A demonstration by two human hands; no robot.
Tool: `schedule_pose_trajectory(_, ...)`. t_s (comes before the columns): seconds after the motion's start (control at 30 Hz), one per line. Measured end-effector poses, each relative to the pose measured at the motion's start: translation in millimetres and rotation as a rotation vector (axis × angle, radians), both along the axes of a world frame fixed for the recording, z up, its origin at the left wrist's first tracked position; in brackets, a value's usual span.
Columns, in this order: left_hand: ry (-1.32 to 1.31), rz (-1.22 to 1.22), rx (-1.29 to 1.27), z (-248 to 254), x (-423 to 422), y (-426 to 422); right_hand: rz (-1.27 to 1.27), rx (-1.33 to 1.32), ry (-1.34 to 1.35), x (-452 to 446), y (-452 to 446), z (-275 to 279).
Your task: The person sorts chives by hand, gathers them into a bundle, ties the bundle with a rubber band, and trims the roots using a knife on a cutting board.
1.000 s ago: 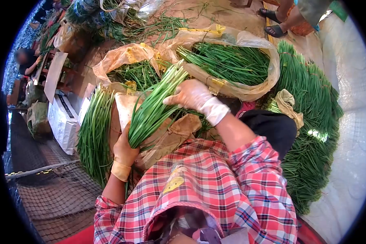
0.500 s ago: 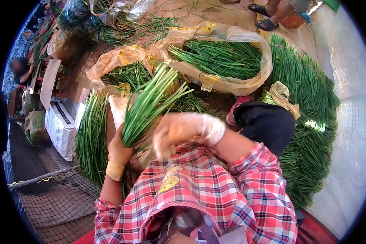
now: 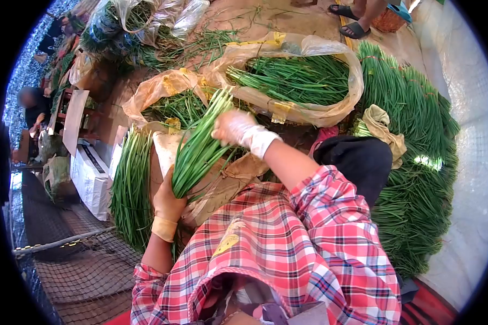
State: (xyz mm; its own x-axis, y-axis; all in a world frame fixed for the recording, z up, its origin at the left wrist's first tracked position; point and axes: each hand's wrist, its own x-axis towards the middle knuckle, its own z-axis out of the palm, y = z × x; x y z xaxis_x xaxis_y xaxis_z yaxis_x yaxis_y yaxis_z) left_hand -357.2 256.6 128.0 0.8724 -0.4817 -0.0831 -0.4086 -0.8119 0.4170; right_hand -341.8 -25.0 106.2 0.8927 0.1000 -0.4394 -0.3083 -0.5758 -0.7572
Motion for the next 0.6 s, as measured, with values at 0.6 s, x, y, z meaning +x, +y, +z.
schedule_pose_trajectory(0.6, 0.156, 0.011, -0.222, 31.0, 8.8, -11.5, 0.123, 0.478, -0.462, -60.0, 68.2, 51.9)
